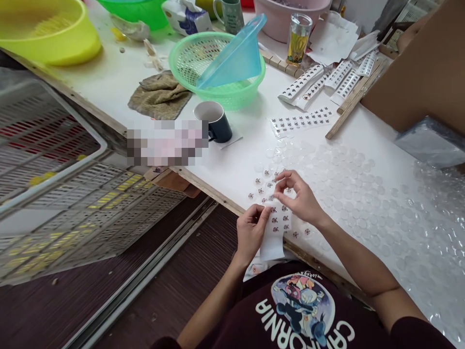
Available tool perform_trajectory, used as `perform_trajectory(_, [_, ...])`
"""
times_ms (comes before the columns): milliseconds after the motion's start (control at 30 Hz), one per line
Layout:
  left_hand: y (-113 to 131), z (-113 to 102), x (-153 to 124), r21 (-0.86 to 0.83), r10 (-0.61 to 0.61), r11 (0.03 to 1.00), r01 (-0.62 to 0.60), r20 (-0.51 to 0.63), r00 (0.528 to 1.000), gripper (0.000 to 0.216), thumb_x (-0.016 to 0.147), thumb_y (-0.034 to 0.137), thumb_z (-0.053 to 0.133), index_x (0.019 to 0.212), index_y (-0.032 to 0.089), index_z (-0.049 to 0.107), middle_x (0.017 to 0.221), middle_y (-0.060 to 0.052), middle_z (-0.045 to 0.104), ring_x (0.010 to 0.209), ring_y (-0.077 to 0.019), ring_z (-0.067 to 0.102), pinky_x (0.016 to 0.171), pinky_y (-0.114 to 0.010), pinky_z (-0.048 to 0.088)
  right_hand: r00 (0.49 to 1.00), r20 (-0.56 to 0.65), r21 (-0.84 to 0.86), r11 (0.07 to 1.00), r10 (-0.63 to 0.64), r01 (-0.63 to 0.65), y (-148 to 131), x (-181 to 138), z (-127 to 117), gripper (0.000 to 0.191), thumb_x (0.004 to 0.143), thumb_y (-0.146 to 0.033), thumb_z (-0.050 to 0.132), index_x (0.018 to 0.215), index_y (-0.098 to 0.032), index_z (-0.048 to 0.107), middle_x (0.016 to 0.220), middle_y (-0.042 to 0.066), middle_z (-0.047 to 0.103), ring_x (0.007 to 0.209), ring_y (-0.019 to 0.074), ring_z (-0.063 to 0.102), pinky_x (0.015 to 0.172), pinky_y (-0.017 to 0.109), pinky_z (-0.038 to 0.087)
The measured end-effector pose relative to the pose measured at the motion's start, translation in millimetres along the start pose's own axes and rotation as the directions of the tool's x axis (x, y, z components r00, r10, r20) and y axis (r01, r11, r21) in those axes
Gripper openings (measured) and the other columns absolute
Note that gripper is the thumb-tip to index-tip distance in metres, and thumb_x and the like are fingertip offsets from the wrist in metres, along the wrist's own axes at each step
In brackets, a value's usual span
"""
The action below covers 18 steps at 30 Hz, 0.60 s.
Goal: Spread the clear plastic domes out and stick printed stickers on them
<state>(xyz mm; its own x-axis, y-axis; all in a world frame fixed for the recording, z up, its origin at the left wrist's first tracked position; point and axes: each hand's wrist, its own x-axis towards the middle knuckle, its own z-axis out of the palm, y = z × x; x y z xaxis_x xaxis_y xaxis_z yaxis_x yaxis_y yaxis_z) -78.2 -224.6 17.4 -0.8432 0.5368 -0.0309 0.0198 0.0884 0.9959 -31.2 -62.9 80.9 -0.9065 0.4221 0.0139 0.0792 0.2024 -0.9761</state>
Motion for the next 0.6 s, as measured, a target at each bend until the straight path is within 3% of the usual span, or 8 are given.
perform_trajectory(133, [0.1, -0.1, 0.3, 0.043, 0.033, 0.999, -0.033, 0.001, 0.999, 0.032, 0.092, 0.04, 0.064, 0.07, 0.017, 0.061, 0.062, 0.003, 0.054, 0.057, -0.0102, 0.044, 0.055, -0.022, 0.037, 0.994, -0.105, -0.011, 1.0, -0.025, 0.024, 8.9, 40.3, -2.3, 0.033, 0.082, -0.023, 0.066, 0.109, -0.026, 0.047, 0.081, -0.004, 0.064, 0.081, 0.0156, 0.064, 0.084, 0.036, 0.049])
perform_trajectory(300, [0.1, 0.2, -0.3, 0.049, 0.031, 0.998, -0.032, 0.012, 0.999, 0.034, 0.093, 0.041, 0.063, 0.069, 0.017, 0.06, 0.061, 0.003, 0.052, 0.056, -0.0103, 0.042, 0.054, -0.022, 0.036, 0.995, -0.054, -0.134, 0.987, 0.081, -0.087, 33.2, 92.8, 13.3, 0.035, 0.076, -0.014, 0.061, 0.104, -0.027, 0.045, 0.076, -0.007, 0.063, 0.073, 0.0151, 0.063, 0.078, 0.034, 0.05])
perform_trajectory(500, [0.1, -0.5, -0.3, 0.046, 0.034, 0.998, -0.035, 0.023, 0.999, 0.033, 0.093, 0.04, 0.063, 0.069, 0.017, 0.06, 0.061, 0.002, 0.053, 0.057, -0.0106, 0.044, 0.055, -0.022, 0.036, 0.995, 0.005, -0.302, 0.949, 0.098, -0.092, 48.1, 114.3, 29.1, 0.036, 0.077, -0.009, 0.054, 0.107, -0.027, 0.044, 0.074, -0.008, 0.062, 0.075, 0.0157, 0.063, 0.077, 0.031, 0.048])
perform_trajectory(600, [1.0, -0.7, 0.0, 0.043, 0.038, 0.998, -0.039, 0.029, 0.999, 0.032, 0.093, 0.04, 0.062, 0.069, 0.017, 0.059, 0.061, 0.003, 0.053, 0.056, -0.0104, 0.043, 0.054, -0.022, 0.036, 0.995, 0.045, -0.482, 0.874, 0.089, -0.057, 50.0, 117.3, 34.4, 0.038, 0.08, -0.003, 0.05, 0.11, -0.025, 0.045, 0.075, -0.007, 0.062, 0.075, 0.016, 0.062, 0.085, 0.034, 0.045])
